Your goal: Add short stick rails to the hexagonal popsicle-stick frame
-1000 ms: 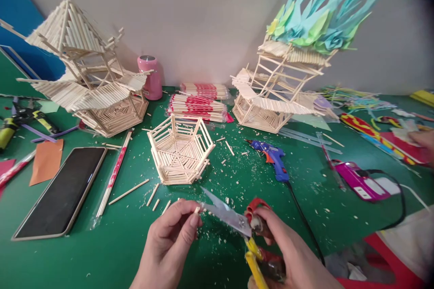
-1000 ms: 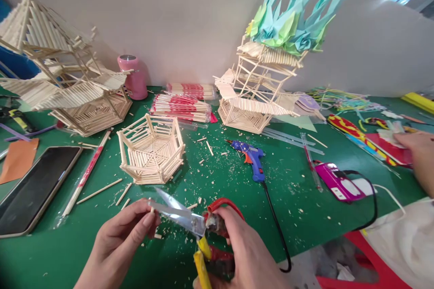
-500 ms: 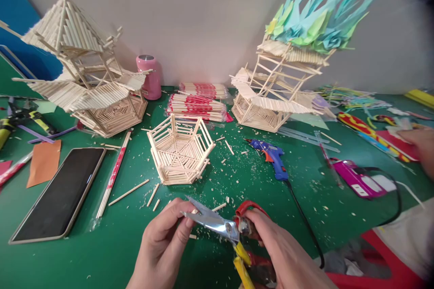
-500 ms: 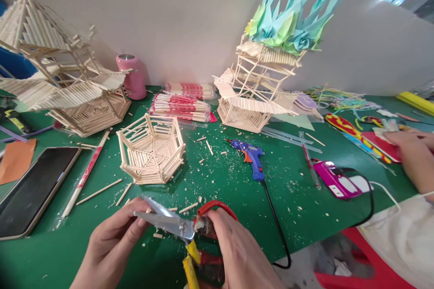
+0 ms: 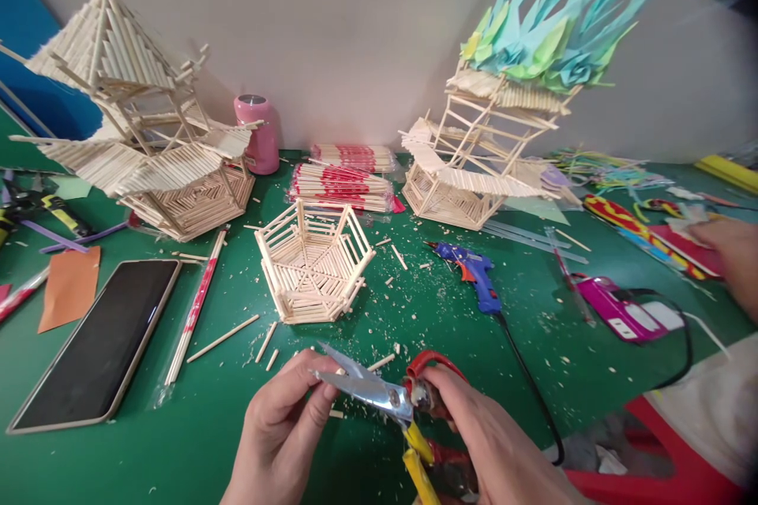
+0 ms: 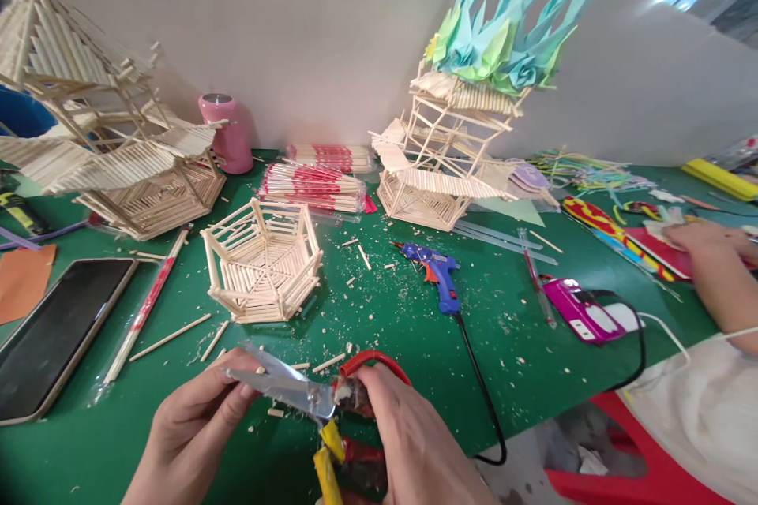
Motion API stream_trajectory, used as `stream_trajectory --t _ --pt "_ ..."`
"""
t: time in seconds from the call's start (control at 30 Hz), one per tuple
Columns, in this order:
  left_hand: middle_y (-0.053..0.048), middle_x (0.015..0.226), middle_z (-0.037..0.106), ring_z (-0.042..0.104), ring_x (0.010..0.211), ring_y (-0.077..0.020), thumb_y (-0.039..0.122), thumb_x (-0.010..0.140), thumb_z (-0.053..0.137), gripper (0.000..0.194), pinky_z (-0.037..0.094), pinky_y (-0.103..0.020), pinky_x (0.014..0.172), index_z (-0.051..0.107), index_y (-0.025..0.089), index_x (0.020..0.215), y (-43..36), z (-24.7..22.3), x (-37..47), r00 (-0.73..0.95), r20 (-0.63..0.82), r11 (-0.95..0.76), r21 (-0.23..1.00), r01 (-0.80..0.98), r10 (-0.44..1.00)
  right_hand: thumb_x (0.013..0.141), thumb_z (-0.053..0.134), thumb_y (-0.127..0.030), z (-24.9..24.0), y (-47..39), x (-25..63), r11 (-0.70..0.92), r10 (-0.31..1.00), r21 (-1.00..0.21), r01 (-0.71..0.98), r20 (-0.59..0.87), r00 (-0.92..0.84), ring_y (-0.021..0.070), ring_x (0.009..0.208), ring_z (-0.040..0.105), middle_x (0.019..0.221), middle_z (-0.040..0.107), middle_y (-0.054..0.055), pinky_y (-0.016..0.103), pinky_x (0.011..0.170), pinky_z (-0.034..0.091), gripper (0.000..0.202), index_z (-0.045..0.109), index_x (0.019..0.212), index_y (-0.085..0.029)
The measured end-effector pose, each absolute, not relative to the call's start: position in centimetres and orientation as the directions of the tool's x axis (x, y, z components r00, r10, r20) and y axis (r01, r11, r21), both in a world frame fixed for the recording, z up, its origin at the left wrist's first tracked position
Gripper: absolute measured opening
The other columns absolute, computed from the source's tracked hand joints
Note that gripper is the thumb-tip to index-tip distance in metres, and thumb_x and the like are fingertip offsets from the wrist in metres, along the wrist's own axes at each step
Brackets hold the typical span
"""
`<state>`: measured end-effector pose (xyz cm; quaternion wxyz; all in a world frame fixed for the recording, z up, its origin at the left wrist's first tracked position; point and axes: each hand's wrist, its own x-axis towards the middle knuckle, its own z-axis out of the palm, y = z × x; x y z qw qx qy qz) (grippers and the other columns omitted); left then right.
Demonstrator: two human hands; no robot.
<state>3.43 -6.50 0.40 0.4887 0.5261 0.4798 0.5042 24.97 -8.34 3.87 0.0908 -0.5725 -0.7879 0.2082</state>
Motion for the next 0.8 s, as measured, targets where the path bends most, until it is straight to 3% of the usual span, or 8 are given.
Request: stream_trajectory --t 0.33,0.67,0.8 --pt "0.0 0.072 0.061 0.053 0.065 -0.014 0.017 0.08 0.057 0.013 0.044 -0.02 0.057 0.068 0.024 0.077 -6.35 0.51 3.31 0.03 0.058 -0.058 0.998 0.004 0.998 0.056 0.065 -0.028 4.0 -7.88 24.65 0.265 0.932 -0.457 0.849 -0.104 -0.347 0.0313 0.087 0.066 0.1 0.067 0.013 0.036 0.065 0.058 0.063 0.047 0.115 -0.018" --pt "0.0 0.07 0.061 0.053 0.062 -0.0137 0.018 0.079 0.059 0.013 0.044 -0.019 0.056 0.07 0.025 0.078 -6.43 0.38 3.29 -0.004 0.049 -0.049 0.998 -0.032 0.999 0.062 0.063 -0.026 4.33 -8.38 24.74 0.248 0.944 -0.496 0.832 -0.071 -0.324 0.0305 0.092 0.065 0.108 0.065 0.012 0.036 0.073 0.057 0.062 0.046 0.122 -0.019" --pt "0.001 0.068 0.061 0.052 0.061 -0.0128 0.018 0.078 0.06 0.014 0.043 -0.018 0.054 0.07 0.027 0.079 -6.48 0.23 3.35 -0.022 0.056 -0.057 0.996 -0.063 0.998 0.064 0.064 -0.029 4.12 -8.48 24.84 0.265 0.933 -0.452 0.852 -0.103 -0.345 0.0319 0.099 0.062 0.112 0.063 0.015 0.037 0.074 0.057 0.066 0.044 0.126 -0.014"
